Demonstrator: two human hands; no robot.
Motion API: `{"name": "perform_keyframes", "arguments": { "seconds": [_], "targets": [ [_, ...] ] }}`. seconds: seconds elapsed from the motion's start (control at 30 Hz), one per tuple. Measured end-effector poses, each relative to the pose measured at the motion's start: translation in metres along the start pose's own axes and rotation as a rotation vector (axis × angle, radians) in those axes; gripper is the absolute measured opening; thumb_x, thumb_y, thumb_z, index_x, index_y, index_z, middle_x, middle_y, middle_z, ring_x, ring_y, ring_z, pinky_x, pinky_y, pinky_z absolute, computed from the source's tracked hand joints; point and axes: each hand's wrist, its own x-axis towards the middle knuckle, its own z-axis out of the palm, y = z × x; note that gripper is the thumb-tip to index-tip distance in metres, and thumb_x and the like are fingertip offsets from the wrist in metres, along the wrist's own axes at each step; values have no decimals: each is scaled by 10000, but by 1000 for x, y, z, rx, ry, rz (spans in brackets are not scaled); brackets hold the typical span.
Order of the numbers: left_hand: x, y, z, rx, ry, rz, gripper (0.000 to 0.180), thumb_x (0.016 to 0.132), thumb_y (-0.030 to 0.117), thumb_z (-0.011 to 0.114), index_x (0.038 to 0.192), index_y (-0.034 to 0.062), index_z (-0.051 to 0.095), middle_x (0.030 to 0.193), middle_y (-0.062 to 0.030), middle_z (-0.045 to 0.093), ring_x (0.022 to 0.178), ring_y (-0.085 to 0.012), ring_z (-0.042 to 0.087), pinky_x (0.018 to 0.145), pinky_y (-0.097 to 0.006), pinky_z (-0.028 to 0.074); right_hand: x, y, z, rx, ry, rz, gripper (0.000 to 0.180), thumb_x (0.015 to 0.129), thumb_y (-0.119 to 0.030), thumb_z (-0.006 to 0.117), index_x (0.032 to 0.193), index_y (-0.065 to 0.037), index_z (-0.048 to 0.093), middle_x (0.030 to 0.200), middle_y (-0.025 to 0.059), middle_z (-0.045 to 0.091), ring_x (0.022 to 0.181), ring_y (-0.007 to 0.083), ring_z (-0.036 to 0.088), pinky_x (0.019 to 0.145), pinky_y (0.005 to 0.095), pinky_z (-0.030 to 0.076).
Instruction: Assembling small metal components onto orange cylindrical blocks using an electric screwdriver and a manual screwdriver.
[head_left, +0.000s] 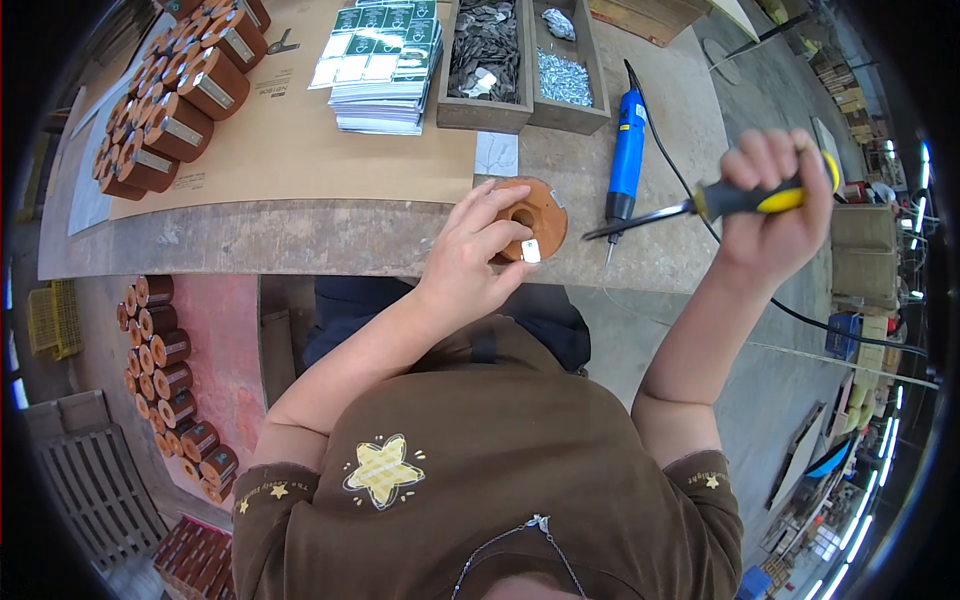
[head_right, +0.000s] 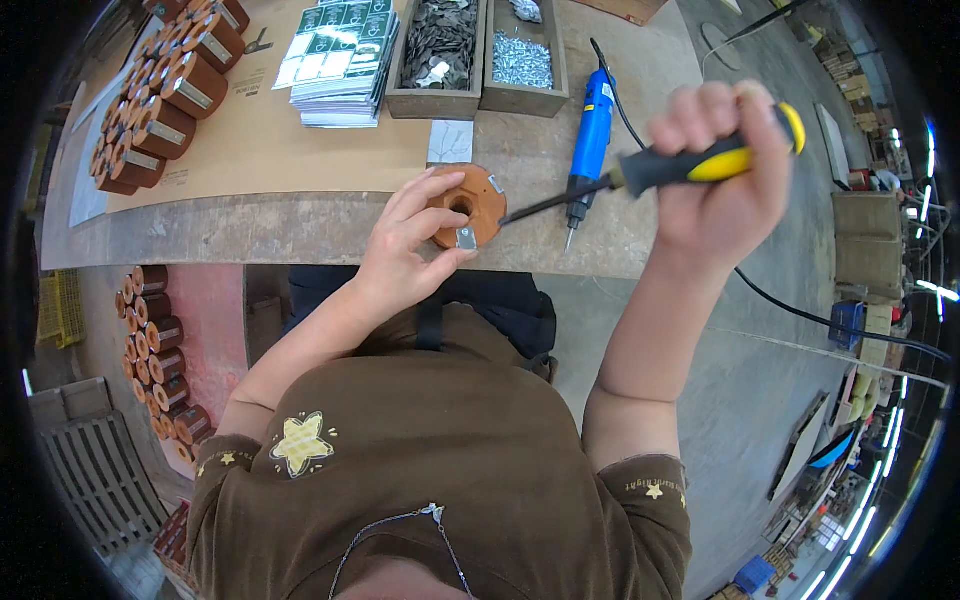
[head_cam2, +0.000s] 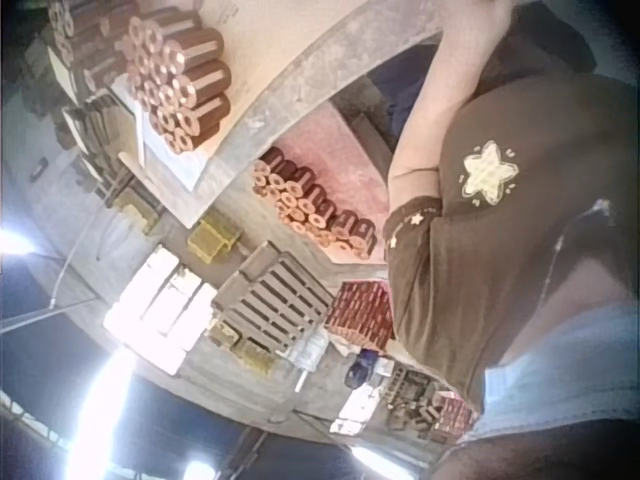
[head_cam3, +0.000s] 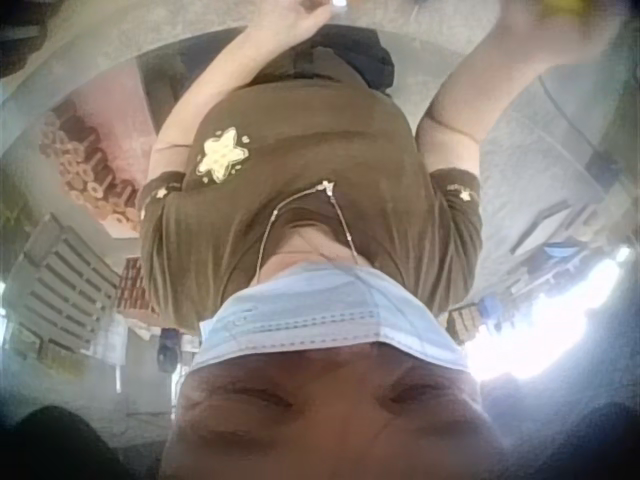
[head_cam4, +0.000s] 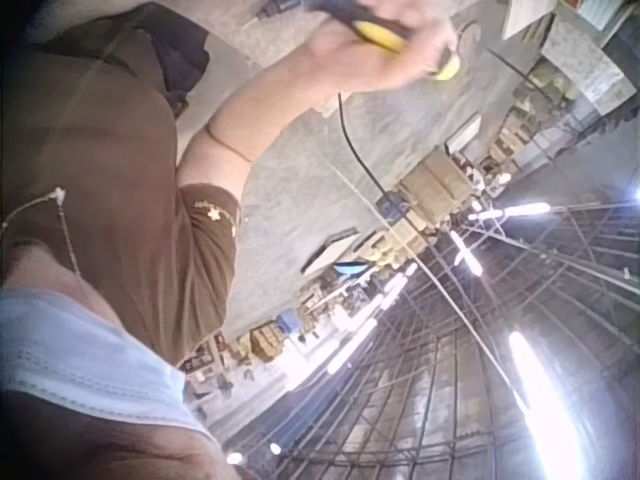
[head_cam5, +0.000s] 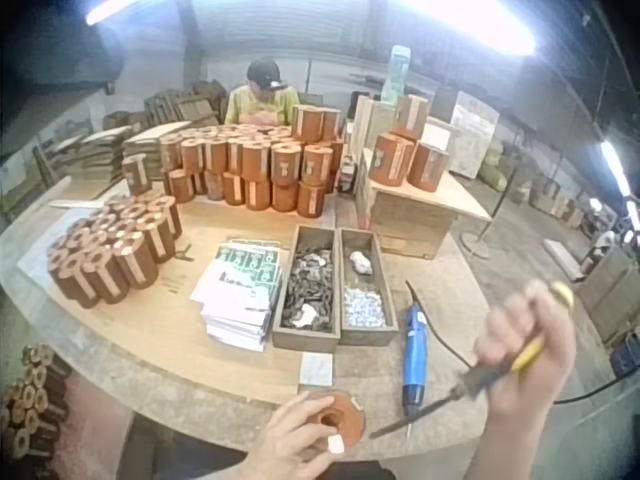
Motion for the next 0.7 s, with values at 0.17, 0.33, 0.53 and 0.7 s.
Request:
{"name": "perform_keyframes", "arguments": {
  "seconds": [0.17,0.33,0.53,0.7],
  "targets": [
    [-3,1,-1,18,-7,-25,275,567,37,670,828,26,584,1182,-114,469,1126,-350,396,931,-411,337,-38,41,14,-274,-176,-103,126,809,-22,488,893,-47,397,647,63,452,524,135,441,479,295,408],
    [-2,3,-1,10,-21,-34,276,562,27,662,827,25,583,1184,-111,468,1131,-355,389,941,-416,327,-43,55,18,-281,-194,-162,197,789,21,526,900,-60,386,644,77,484,493,141,461,467,285,421],
    [-2,2,-1,-5,-18,-39,269,564,23,660,822,24,584,1181,-111,469,1135,-359,386,939,-418,328,-43,60,14,-307,-234,-168,206,786,32,529,902,-61,386,651,78,501,506,142,481,477,281,430],
    [-2,2,-2,3,-10,-31,264,561,21,665,814,26,588,1176,-107,475,1133,-355,392,925,-409,344,-43,58,18,-280,-301,-119,227,740,28,549,881,-43,385,650,89,488,511,143,478,481,271,428]
  ]
}}
